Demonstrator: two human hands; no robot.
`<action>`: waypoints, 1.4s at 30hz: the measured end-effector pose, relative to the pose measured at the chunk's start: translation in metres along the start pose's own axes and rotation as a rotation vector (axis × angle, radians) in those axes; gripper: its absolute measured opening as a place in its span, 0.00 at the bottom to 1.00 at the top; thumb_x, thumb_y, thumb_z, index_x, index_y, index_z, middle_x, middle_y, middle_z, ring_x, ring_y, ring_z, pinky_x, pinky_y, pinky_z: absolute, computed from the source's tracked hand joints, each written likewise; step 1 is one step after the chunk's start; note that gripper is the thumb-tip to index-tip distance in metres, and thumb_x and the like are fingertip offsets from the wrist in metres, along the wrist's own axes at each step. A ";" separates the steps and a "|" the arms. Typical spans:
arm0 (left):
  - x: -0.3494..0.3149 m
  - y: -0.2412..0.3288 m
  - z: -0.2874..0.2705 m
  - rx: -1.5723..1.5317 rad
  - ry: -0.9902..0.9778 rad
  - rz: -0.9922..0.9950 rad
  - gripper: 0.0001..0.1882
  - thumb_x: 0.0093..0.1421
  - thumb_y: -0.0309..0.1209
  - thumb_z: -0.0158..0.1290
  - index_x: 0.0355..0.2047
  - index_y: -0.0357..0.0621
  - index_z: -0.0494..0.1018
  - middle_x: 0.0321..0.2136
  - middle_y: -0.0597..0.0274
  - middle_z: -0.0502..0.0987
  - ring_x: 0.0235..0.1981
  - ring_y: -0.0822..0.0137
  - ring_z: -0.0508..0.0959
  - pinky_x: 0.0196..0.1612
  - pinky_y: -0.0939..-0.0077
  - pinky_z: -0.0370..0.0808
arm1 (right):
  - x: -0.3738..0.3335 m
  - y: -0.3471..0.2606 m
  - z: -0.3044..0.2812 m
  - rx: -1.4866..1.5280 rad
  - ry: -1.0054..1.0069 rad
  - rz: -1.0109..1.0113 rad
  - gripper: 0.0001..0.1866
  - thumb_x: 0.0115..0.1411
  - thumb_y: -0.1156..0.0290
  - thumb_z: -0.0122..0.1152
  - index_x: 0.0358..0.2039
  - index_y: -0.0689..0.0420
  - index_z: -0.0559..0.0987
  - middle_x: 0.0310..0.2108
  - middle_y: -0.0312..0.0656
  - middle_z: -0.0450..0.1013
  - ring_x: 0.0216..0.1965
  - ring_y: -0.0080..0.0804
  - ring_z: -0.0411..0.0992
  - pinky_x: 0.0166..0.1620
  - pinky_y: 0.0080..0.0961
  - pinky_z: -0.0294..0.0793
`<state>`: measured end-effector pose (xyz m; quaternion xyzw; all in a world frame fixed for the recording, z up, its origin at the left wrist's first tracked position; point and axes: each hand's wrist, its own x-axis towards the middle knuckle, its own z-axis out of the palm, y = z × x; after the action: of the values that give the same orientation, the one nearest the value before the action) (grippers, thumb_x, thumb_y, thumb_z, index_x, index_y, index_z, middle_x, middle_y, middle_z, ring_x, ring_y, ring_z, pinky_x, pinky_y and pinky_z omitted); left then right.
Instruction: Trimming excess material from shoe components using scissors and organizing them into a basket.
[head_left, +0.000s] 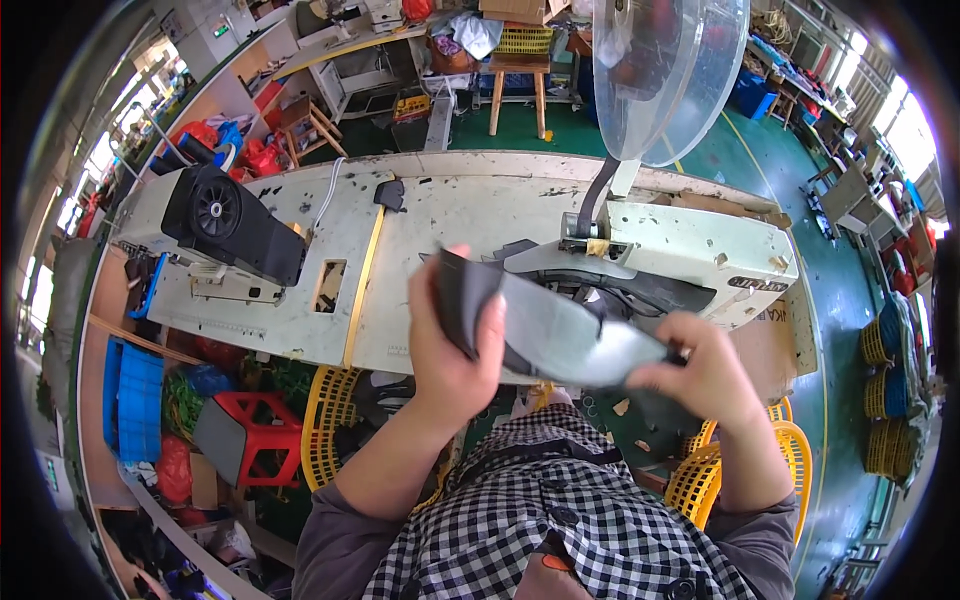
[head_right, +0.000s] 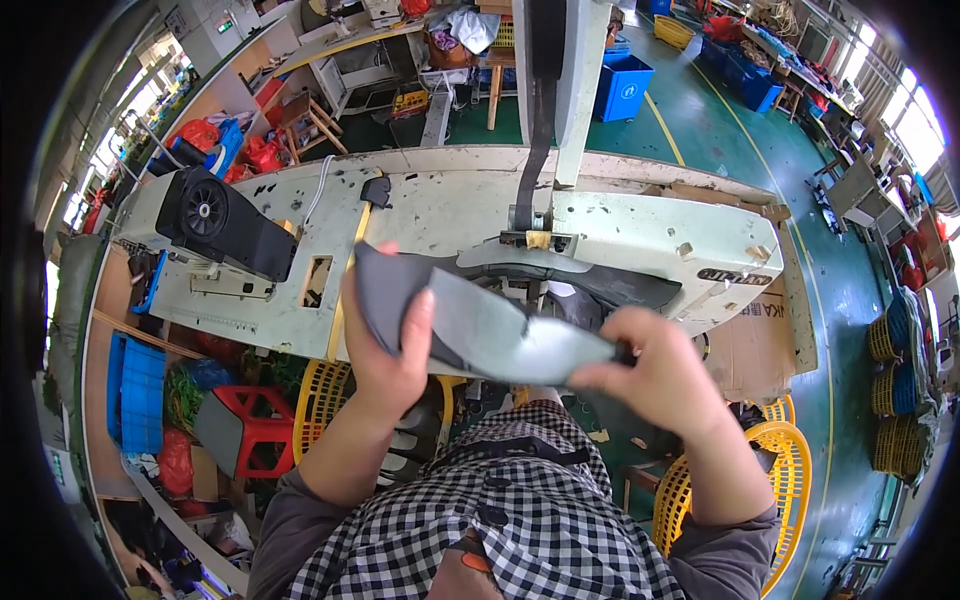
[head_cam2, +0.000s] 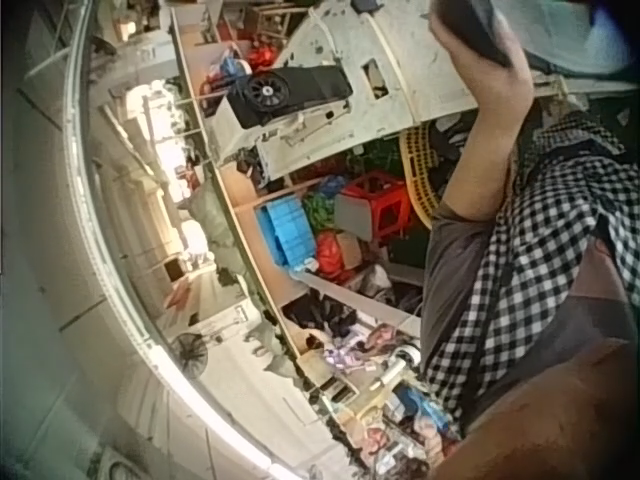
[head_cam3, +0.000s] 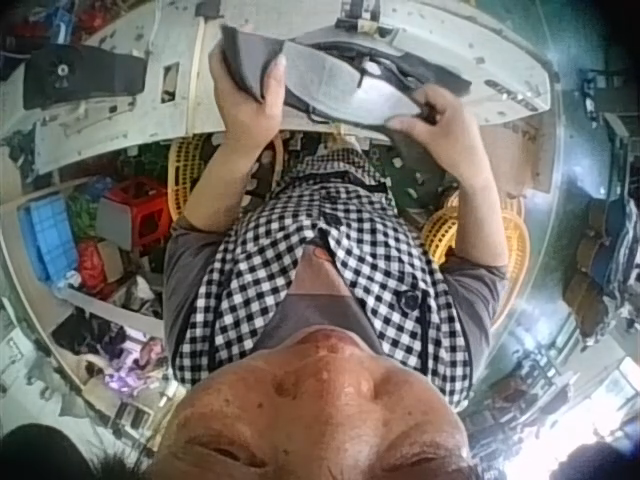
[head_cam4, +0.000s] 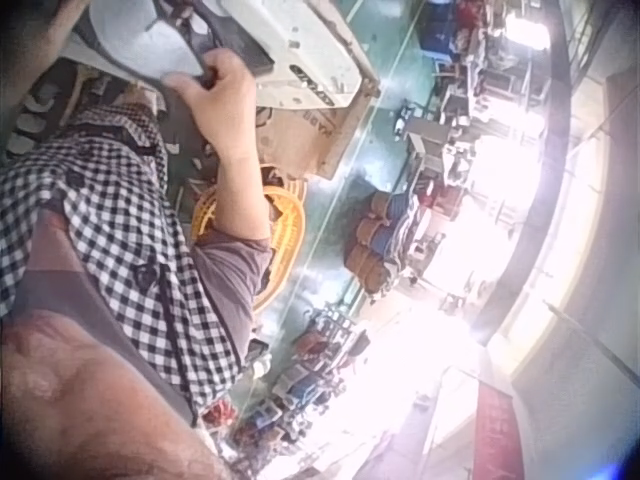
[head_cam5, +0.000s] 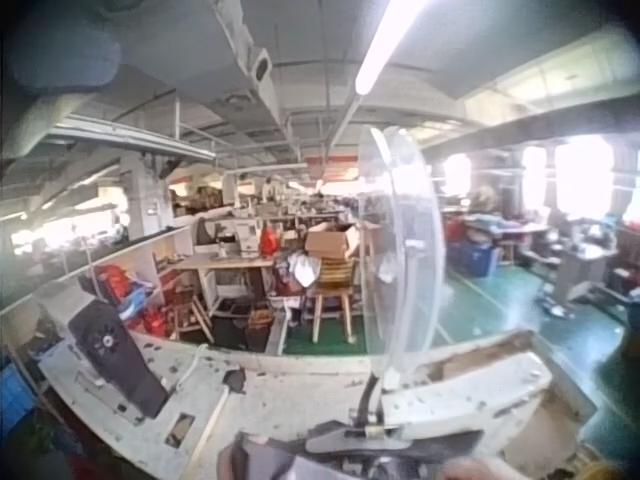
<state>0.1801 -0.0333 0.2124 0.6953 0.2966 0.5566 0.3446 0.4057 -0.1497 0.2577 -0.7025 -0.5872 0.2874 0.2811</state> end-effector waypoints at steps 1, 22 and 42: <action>0.005 -0.010 0.005 -0.060 0.069 -0.036 0.24 0.58 0.25 0.50 0.53 0.35 0.56 0.39 0.56 0.67 0.36 0.71 0.71 0.39 0.78 0.69 | 0.004 -0.001 -0.006 0.141 0.038 0.112 0.16 0.47 0.66 0.69 0.30 0.63 0.74 0.24 0.37 0.71 0.26 0.20 0.67 0.30 0.19 0.67; 0.019 -0.053 0.050 -0.364 0.311 -0.600 0.25 0.55 0.25 0.53 0.51 0.38 0.57 0.38 0.57 0.68 0.35 0.73 0.70 0.38 0.81 0.68 | 0.081 0.059 0.041 0.968 0.404 0.197 0.15 0.55 0.74 0.58 0.44 0.63 0.72 0.37 0.41 0.72 0.32 0.25 0.70 0.41 0.20 0.69; 0.005 0.004 0.003 -0.496 -0.018 -0.517 0.12 0.62 0.31 0.48 0.39 0.32 0.68 0.32 0.56 0.74 0.25 0.67 0.77 0.24 0.74 0.77 | 0.008 0.022 0.011 0.540 0.154 0.003 0.09 0.53 0.75 0.62 0.35 0.62 0.75 0.30 0.33 0.73 0.30 0.16 0.68 0.35 0.15 0.68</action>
<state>0.1839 -0.0323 0.2177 0.4973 0.3156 0.5000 0.6349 0.4130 -0.1447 0.2332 -0.6229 -0.4652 0.3795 0.5016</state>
